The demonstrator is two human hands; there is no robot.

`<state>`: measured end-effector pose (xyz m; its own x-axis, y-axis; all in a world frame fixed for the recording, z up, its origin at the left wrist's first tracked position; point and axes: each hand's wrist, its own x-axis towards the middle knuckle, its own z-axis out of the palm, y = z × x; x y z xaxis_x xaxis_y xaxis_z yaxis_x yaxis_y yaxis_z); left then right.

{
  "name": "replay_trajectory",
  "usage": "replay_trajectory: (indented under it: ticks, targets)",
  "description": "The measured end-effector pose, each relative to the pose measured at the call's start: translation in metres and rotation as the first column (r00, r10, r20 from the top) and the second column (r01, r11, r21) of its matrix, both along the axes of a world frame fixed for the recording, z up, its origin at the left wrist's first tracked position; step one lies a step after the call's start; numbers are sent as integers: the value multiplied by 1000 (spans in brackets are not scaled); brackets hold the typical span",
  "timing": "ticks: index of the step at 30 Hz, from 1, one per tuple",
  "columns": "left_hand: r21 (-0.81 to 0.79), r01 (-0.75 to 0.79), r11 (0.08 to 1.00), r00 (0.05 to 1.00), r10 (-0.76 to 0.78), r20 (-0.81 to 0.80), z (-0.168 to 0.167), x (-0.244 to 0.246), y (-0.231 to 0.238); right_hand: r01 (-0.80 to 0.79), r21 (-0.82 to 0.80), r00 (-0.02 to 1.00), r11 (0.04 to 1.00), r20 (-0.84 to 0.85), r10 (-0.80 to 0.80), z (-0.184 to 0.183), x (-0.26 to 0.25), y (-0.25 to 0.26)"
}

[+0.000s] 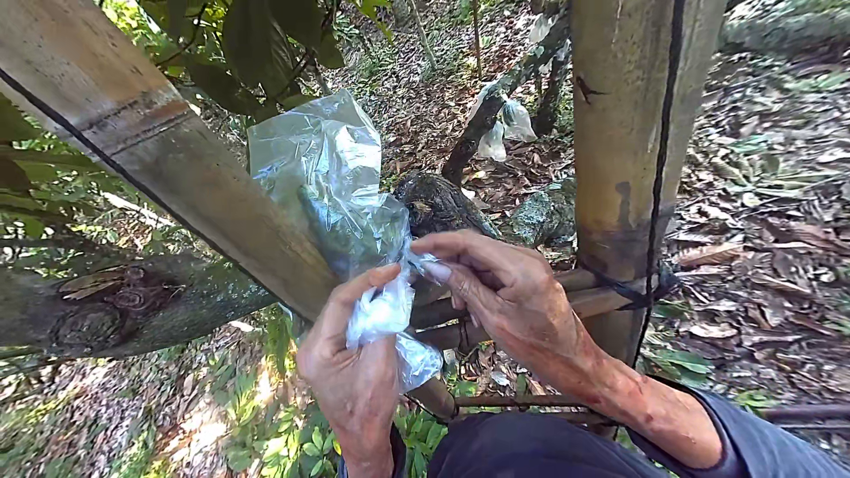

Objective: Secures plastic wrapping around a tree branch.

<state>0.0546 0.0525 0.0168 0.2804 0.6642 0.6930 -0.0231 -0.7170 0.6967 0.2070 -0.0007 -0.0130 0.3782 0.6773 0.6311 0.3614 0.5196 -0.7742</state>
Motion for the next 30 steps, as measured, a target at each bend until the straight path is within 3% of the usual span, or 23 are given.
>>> replay_trajectory:
  ticks: [9, 15, 24, 30]
  targets:
    - [14, 62, 998, 998, -62, -1, 1, 2, 1, -5, 24, 1000, 1000, -6, 5, 4, 5, 3]
    - [-85, -7, 996, 999, 4, -33, 6, 8, -4, -43, 58, 999, 997, -13, 44, 3, 5, 6]
    - [-31, -1, 1000, 998, -1, -59, 6, 7, -3, -138, 15, 977, 990, 166, 133, -2, 17, -1]
    - [-26, 14, 1000, 999, -16, -43, 5, 7, -3, -121, 26, 983, 992, 141, 116, -1, 18, -3]
